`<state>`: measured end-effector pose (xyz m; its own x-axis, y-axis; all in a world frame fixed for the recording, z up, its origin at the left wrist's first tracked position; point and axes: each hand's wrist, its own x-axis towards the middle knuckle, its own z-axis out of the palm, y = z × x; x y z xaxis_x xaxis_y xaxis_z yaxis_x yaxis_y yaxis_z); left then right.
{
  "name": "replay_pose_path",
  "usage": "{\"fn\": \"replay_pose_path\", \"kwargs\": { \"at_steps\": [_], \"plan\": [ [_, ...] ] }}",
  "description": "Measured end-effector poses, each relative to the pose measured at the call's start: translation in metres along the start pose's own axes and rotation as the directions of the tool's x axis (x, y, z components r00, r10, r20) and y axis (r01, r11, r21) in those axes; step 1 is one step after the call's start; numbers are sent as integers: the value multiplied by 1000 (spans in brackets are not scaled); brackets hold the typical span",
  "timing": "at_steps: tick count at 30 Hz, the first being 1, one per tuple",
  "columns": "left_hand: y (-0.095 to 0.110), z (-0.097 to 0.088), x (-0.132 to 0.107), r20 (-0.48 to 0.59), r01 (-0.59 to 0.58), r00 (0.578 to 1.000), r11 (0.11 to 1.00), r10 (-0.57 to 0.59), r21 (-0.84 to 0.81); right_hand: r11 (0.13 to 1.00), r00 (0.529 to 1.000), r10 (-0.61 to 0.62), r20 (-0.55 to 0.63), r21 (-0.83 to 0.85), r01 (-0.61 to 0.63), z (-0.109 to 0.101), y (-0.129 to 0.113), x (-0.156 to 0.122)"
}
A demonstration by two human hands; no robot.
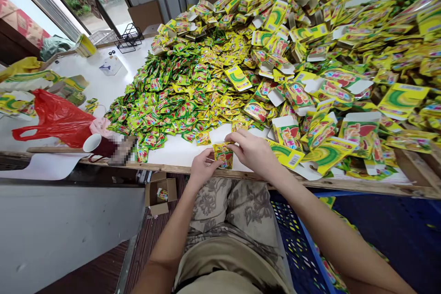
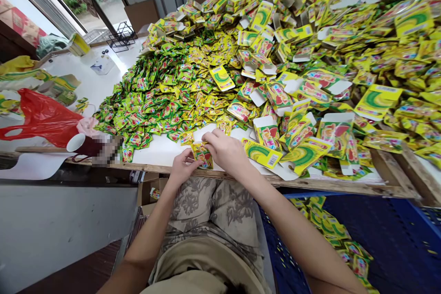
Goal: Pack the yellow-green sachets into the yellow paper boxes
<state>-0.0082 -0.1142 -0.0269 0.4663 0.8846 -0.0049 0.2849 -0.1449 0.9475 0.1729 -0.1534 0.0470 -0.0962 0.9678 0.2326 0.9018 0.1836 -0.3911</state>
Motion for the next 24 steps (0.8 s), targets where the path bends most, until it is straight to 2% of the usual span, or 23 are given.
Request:
{"fn": "replay_pose_path", "kwargs": {
  "at_steps": [4, 8, 10, 13, 16, 18, 24],
  "plan": [
    [1, 0, 0, 9, 12, 1000, 1000, -12, 5, 995, 984, -62, 166, -66, 74, -2, 1, 3],
    [2, 0, 0, 5, 24, 1000, 1000, -24, -1, 990, 964, -134, 232, 79, 119, -7, 8, 9],
    [3, 0, 0, 5, 22, 1000, 1000, -22, 4, 982, 968, -131, 213, 164, 96, -8, 12, 11],
    [3, 0, 1, 37, 2, 999, 1000, -3, 22, 969, 989, -61, 131, 244, 27, -3, 14, 10],
    [4, 0, 2, 78, 7, 997, 999, -9, 33, 961, 1000, 6, -2, 277, -5, 6, 12, 6],
    [3, 0, 2, 83, 23, 996, 999, -26, 42, 963, 999, 12, -36, 270, -2, 8, 11, 3],
    [1, 2, 4, 95, 50, 994, 998, -52, 24, 987, 981, -48, 188, 161, 18, -12, 11, 7]
  ]
}}
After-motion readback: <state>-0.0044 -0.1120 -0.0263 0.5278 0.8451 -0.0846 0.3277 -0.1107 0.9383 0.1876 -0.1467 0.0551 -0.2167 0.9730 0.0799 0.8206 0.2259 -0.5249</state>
